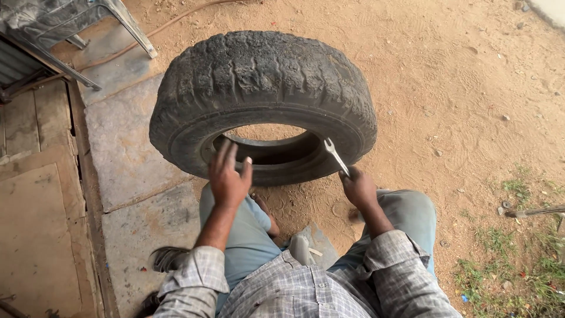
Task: The person sits on the ground holding a large tire and uses a spanner to pry and work around the tire bead, repositioning the tire and turning it over to work the opposite side, continuing the same bead work until the end.
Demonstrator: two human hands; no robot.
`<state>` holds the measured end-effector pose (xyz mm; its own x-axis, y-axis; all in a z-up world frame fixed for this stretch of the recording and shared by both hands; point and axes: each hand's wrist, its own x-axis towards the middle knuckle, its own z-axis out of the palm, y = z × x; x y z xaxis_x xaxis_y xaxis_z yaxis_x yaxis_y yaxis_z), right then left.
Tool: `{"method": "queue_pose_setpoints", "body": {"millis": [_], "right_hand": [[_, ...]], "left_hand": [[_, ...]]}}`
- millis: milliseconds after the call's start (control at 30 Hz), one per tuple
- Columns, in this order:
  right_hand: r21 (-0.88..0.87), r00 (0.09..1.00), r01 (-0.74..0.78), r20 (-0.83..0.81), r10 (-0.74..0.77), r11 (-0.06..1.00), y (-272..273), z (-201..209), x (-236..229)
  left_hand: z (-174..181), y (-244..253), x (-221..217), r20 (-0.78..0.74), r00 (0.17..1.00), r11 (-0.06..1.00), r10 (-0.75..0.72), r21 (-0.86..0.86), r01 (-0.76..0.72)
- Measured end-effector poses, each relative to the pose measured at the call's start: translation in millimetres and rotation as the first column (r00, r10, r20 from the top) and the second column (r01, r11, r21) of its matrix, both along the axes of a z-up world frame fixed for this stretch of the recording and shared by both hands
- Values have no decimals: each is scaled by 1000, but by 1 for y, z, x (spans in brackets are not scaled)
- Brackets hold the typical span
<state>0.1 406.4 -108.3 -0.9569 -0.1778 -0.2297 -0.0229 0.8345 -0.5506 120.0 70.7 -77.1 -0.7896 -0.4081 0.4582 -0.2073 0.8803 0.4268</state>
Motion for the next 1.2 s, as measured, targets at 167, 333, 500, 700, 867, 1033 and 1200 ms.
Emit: {"method": "queue_pose_setpoints", "body": {"millis": [167,333,500,700,867,1033,1200], "right_hand": [[258,967,-243,143,212,935,-22,44,19],[408,809,-585,353,470,701,-49,90,44],[149,606,-791,332,723,594,-48,110,48],[-94,198,-967,306,931,236,-44,108,25],[-119,279,-934,344,897,336,-46,114,18],[-149,360,-883,393,846,445,-39,115,15],[-169,471,-787,457,754,594,-28,113,14]], "left_hand": [[-5,60,6,55,951,941,-305,173,292],[24,95,-5,78,829,758,-555,459,464],[93,127,-12,-134,473,136,-871,859,493],[131,138,-2,-130,493,159,-861,850,502],[106,156,2,-227,660,260,-716,790,555],[98,177,10,-307,773,298,-555,795,529],[104,165,8,-230,670,287,-706,771,568]]}}
